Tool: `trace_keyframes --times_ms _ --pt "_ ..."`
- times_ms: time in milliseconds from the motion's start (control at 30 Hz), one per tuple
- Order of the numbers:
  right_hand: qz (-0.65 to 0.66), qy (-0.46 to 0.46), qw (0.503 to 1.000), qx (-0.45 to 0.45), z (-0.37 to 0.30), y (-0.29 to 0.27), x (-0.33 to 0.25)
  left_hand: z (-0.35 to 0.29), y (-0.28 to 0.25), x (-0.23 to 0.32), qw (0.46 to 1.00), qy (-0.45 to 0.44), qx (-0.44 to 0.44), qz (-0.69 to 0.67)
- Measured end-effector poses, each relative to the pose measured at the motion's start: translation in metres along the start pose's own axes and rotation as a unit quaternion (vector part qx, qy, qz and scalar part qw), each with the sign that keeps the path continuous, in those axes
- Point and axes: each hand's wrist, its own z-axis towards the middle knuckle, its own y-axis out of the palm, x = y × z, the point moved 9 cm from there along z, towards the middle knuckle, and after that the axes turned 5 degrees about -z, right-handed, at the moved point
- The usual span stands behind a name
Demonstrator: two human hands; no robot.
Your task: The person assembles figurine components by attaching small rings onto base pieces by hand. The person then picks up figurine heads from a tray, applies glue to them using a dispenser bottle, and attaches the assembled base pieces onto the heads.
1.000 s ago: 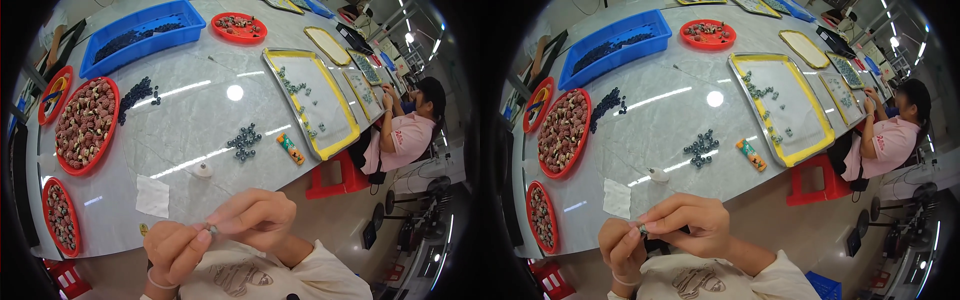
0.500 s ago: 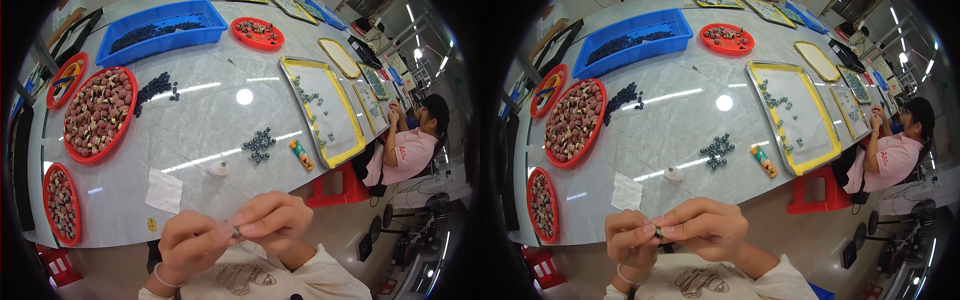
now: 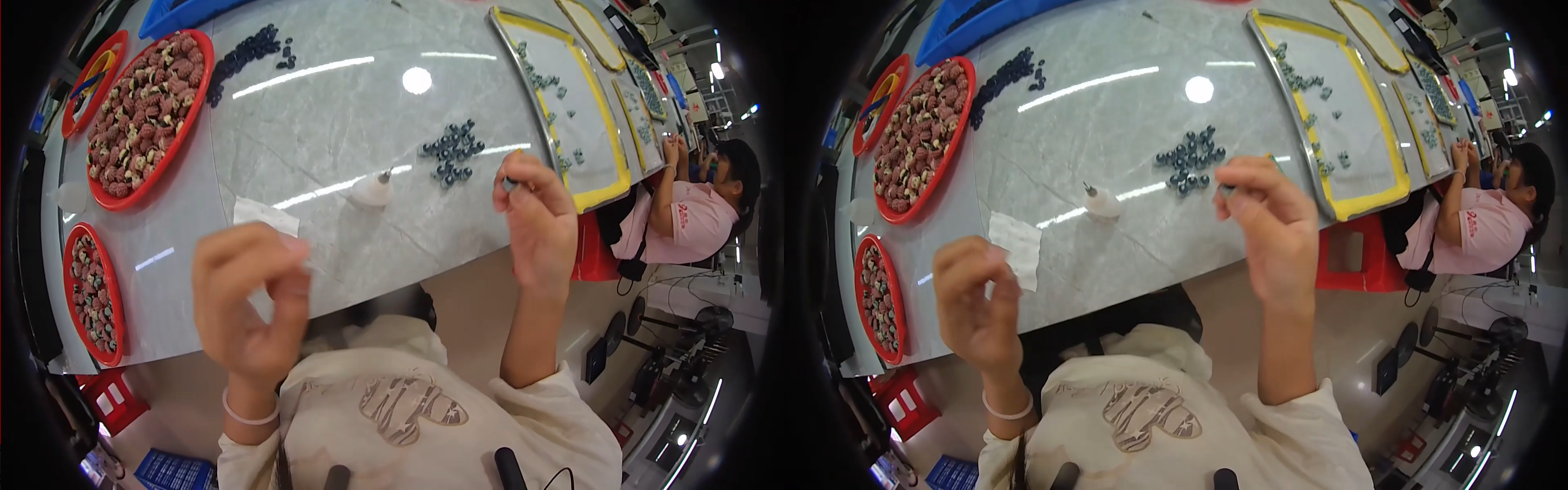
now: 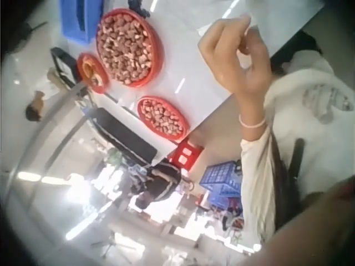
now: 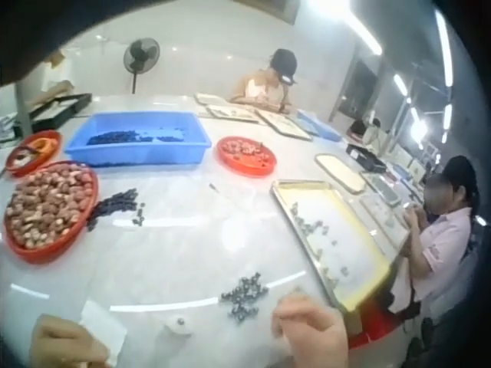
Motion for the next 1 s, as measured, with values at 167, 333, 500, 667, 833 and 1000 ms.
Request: trace_keyframes --times_ms 167,333,500,667,833,1000 --pt "-0.265 0.034 0.959 0.095 0.006 -0.032 0.009 -0.004 -0.016 -0.03 0.991 -0.1 0.062 -0.071" --pt "-0.492 -0.05 0.869 0.008 0.018 -0.011 0.011 0.004 0.0 -0.03 0.993 -0.104 0.028 -0.047" --pt "-0.425 -0.055 0.904 -0.004 0.021 -0.021 0.003 0.004 -0.001 -0.035 0.995 -0.103 -0.015 -0.01" --pt "-0.485 -0.077 0.85 0.189 0.024 -0.117 -0.055 0.009 -0.04 -0.051 0.991 -0.131 0.02 -0.012" --pt "-0.645 -0.015 0.754 0.122 0.038 -0.128 -0.036 0.032 -0.038 -0.053 0.993 -0.11 -0.043 0.02" --pt "-0.693 -0.043 0.708 0.127 0.032 -0.128 -0.044 0.066 -0.023 -0.062 0.985 -0.143 -0.08 0.057"
